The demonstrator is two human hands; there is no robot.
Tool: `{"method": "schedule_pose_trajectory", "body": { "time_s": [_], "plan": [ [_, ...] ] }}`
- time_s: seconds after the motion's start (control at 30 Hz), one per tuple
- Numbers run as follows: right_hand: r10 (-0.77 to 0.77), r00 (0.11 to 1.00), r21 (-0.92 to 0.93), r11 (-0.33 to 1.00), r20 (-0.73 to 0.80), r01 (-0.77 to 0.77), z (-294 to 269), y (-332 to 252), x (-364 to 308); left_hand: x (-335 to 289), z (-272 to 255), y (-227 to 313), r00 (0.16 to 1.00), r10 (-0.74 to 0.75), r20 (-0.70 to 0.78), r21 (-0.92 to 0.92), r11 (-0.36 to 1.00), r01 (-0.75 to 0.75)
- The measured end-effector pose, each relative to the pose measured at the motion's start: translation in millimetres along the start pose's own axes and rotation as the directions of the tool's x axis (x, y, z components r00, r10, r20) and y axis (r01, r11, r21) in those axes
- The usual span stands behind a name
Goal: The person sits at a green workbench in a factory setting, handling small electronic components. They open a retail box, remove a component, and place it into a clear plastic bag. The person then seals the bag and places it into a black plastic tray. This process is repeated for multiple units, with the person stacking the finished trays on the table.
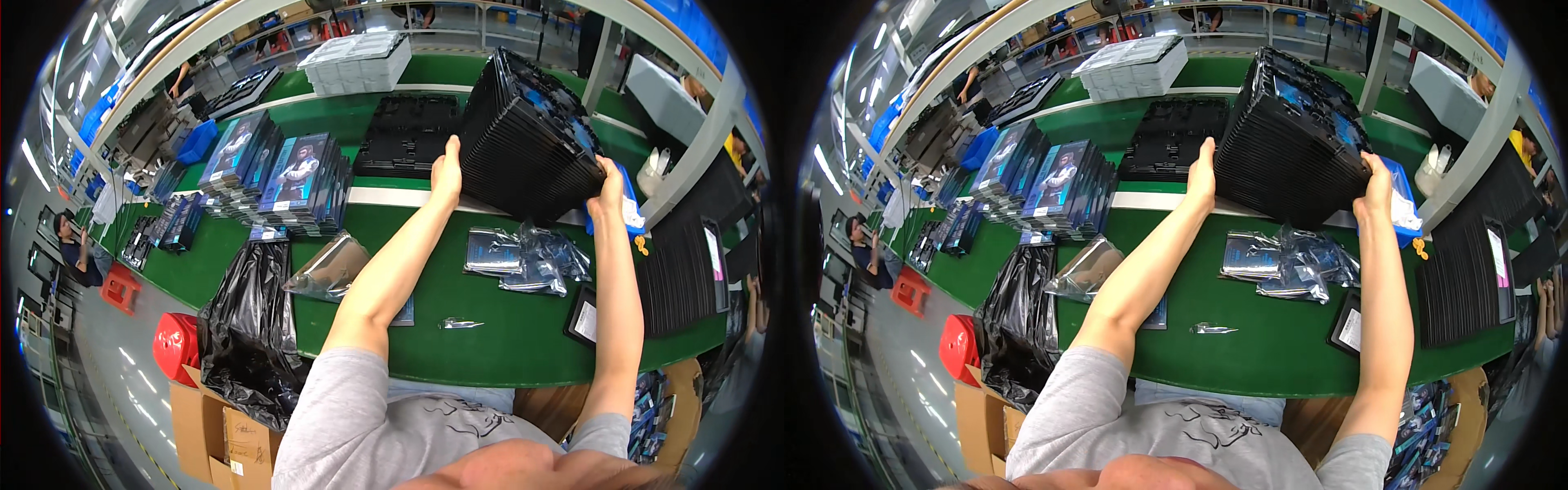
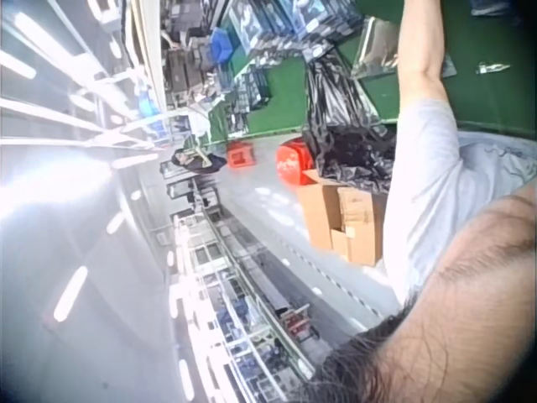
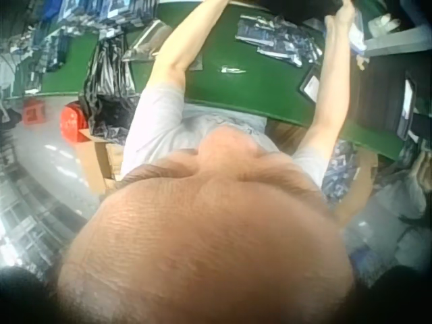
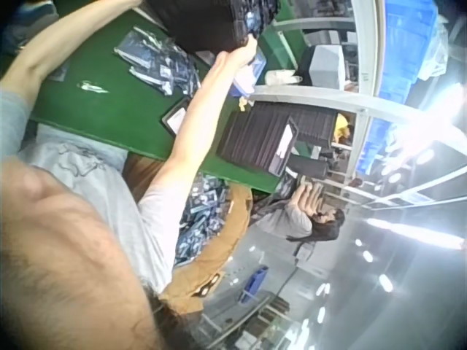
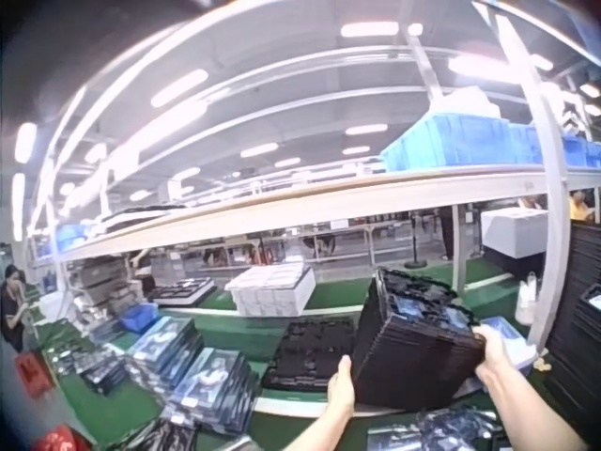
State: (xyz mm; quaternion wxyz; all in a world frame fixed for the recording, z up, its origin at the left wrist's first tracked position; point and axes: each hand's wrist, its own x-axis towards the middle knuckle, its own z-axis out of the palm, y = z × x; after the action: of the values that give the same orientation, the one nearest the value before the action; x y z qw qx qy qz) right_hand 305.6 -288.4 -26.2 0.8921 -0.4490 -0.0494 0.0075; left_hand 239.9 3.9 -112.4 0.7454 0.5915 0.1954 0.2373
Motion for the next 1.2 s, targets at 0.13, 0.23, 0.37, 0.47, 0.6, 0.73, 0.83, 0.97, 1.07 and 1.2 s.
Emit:
{"method": "schedule_pose_trajectory", "body": {
  "time_s": [0.13,0.23,0.37,0.47,0.6,0.73,0.83,0.97,1.07,1.2],
  "plan": [
    [-0.016,0.999,-0.018,1.0,-0.044,0.015,13,0,3,1,-2,5,0.997,-0.069,0.018,0.043,0.997,0.068],
    [0.004,1.0,-0.093,0.996,-0.007,-0.004,31,-5,2,9,-12,-13,0.998,-0.065,-0.009,0.124,0.99,0.066],
    [-0.003,0.999,-0.171,0.985,-0.039,-0.003,39,-14,7,-6,-5,-14,0.995,-0.086,-0.043,0.262,0.961,0.094],
    [0.059,0.998,-0.223,0.973,0.026,-0.051,33,-29,20,-25,7,-4,0.992,-0.125,-0.027,0.312,0.942,0.127],
    [0.156,0.987,-0.28,0.95,0.048,-0.136,68,-39,29,-19,5,-10,0.984,-0.177,-0.005,0.099,0.979,0.176],
    [0.211,0.977,-0.385,0.905,0.03,-0.184,66,-53,48,-44,21,12,0.939,-0.303,0.161,-0.117,0.939,0.323],
    [0.19,0.981,-0.418,0.895,0.037,-0.158,74,-58,60,-48,25,8,0.943,-0.266,0.202,-0.268,0.911,0.314],
    [0.194,0.981,-0.494,0.855,0.017,-0.16,83,-67,82,-58,43,7,0.935,-0.276,0.221,-0.349,0.873,0.34],
    [0.096,0.992,-0.509,0.86,0.077,-0.043,74,-70,90,-70,60,3,0.927,-0.297,0.23,-0.337,0.869,0.362],
    [0.266,0.959,-0.414,0.887,0.099,-0.204,33,-66,88,-67,56,6,0.912,-0.298,0.282,-0.293,0.879,0.377]
  ]
}}
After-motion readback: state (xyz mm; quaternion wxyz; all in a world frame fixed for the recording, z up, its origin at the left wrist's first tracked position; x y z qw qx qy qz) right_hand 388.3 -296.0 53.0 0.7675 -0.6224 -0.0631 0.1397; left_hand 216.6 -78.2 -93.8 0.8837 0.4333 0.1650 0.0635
